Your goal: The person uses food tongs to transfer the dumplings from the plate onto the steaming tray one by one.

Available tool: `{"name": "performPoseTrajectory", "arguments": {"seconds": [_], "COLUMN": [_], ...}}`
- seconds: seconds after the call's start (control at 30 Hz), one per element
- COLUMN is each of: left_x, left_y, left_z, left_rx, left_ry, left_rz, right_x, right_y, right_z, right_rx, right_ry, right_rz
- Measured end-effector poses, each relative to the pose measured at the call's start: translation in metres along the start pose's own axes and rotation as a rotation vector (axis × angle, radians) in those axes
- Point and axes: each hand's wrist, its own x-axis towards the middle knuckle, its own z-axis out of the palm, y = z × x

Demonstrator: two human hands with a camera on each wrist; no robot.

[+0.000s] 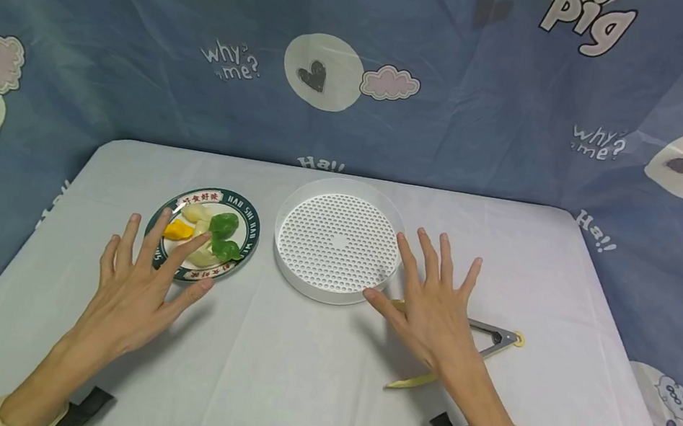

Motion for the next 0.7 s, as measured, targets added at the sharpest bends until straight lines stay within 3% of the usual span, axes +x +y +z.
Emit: {"name": "performPoseTrajectory", "arguments": {"seconds": [0.4,0.7], "left_x": [-0.003,-0.002], "left_y": [0.000,-0.001], "left_z": [-0.005,-0.011], "left_rx": [-0.042,-0.179], "left_ry": [-0.017,-0.049], "left_rz": [-0.009,-0.094], "right_x": [0.000,0.001], "right_y": [0.007,0.009], "right_z": [-0.002,-0.006], "right_rx": [0.056,0.095], "right_ry": [0.015,0.042], "right_rz": [-0.117,-0.213]}}
